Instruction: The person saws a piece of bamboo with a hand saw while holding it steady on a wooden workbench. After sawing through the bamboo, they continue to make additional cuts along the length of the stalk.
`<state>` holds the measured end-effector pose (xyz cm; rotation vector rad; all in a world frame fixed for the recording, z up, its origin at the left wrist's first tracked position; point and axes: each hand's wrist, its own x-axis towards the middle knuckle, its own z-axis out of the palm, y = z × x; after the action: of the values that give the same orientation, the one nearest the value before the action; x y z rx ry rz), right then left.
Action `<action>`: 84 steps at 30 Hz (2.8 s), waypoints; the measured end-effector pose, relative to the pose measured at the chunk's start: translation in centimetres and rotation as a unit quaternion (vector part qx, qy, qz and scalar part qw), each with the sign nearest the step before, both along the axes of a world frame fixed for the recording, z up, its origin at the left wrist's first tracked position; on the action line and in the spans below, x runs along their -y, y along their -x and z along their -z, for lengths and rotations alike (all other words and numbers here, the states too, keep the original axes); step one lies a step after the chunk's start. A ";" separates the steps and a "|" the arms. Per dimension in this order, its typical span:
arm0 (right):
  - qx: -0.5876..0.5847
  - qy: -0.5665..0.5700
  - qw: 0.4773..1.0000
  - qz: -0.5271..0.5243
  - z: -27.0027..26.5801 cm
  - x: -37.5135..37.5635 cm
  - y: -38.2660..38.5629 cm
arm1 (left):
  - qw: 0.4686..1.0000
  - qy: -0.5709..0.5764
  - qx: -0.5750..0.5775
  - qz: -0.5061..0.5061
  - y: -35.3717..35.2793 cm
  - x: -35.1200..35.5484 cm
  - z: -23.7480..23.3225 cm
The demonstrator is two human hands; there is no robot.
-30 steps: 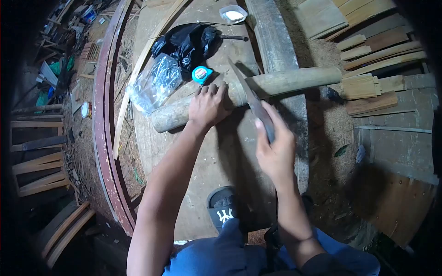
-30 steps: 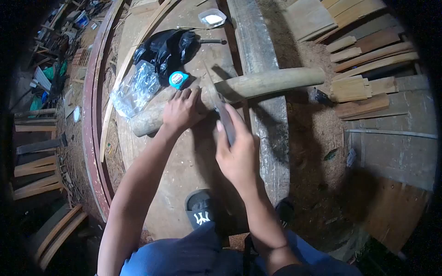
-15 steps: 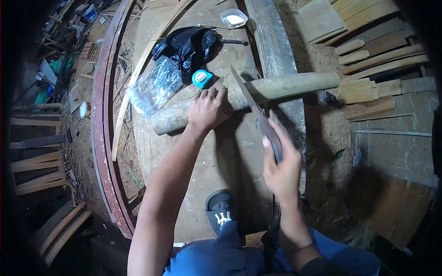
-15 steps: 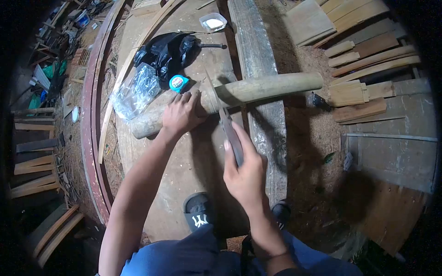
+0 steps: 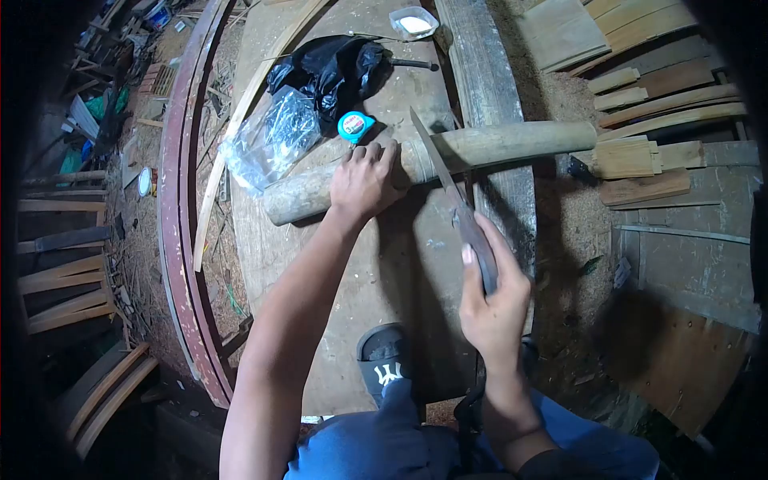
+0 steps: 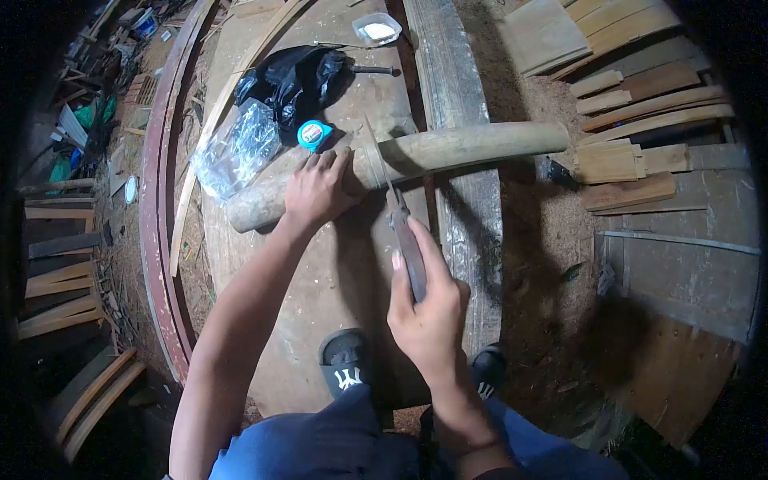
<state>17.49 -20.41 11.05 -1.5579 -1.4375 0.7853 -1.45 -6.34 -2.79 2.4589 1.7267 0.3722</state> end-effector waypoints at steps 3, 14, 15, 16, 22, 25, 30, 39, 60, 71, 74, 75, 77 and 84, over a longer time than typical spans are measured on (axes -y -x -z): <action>0.023 -0.042 0.999 0.018 3.4 -3.6 0.7 | 1.000 0.012 -0.016 0.001 -0.1 -0.4 -0.5; -0.127 -0.062 0.989 0.050 4.0 -1.1 -0.8 | 1.000 0.021 -0.011 -0.004 -0.3 -0.5 -0.8; -0.098 -0.056 0.993 0.041 4.5 -1.1 -0.9 | 1.000 0.013 -0.014 -0.001 -0.3 -0.6 -1.0; -0.113 -0.037 0.992 0.040 4.8 -0.8 -0.8 | 1.000 0.007 -0.017 0.003 -0.3 -0.5 -1.1; -0.095 -0.053 0.993 0.048 8.6 -0.2 -0.6 | 0.987 0.148 -0.056 0.005 0.3 -2.5 -2.4; -0.078 -0.078 0.993 0.052 10.2 -0.2 -0.7 | 0.990 0.131 -0.059 0.012 0.4 -2.7 -2.3; -0.122 -0.004 0.991 0.056 9.8 -0.2 -0.7 | 0.986 0.156 -0.055 0.006 0.3 -2.8 -2.7; -0.058 -0.102 0.992 0.035 12.6 -1.0 -1.0 | 0.986 0.159 -0.047 0.032 0.6 -4.0 -3.7; -0.053 -0.041 0.998 0.021 10.2 -0.7 -0.3 | 0.996 -0.066 -0.021 0.052 1.5 -1.3 -0.8; -0.055 0.043 0.996 0.059 9.4 0.6 -3.3 | 0.997 0.033 -0.021 0.069 -2.6 -1.7 -0.9; -0.059 0.071 0.994 0.062 9.2 0.2 -4.2 | 0.995 0.072 -0.022 0.062 -2.7 -2.2 -2.0; -0.062 0.070 0.994 0.065 9.6 0.0 -4.1 | 0.995 0.071 -0.024 0.065 -2.6 -2.7 -2.3; -0.035 -0.035 0.997 0.061 10.6 -0.6 -3.3 | 0.990 0.102 -0.052 0.087 -2.3 -3.8 -2.8; -0.047 -0.043 0.996 0.065 8.8 -3.1 -1.9 | 0.979 0.188 -0.056 0.048 -2.1 -5.6 -5.3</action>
<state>19.37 -17.27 2.28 -1.5120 -1.2715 0.7014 0.69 -0.77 2.51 2.3061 1.5388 -0.0988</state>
